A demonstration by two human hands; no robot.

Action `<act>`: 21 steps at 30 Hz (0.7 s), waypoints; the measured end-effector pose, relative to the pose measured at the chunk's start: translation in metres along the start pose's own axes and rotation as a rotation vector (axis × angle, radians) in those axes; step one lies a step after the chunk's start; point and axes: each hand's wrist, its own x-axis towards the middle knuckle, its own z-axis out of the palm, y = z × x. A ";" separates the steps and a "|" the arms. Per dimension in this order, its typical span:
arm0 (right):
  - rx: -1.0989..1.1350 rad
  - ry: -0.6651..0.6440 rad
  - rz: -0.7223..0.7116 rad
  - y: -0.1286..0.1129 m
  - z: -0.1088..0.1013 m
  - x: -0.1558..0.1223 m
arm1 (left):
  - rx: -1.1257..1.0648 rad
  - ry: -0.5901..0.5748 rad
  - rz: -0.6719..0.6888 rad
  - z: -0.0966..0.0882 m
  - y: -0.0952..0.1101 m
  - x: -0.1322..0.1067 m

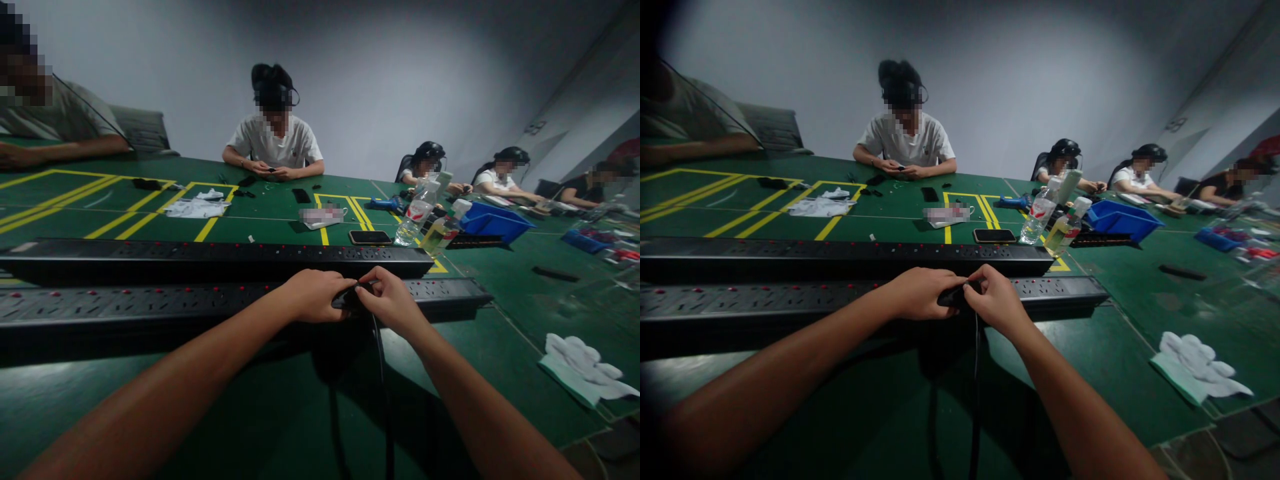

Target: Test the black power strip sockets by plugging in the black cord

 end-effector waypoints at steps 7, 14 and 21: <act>-0.047 0.050 -0.020 -0.003 0.000 0.004 | 0.023 -0.001 -0.011 -0.002 0.001 0.000; 0.094 0.074 -0.048 -0.034 -0.017 0.008 | 0.117 -0.037 -0.039 0.000 0.003 -0.009; 0.039 -0.008 -0.071 -0.029 0.003 0.012 | 0.161 0.025 -0.094 0.007 -0.002 -0.025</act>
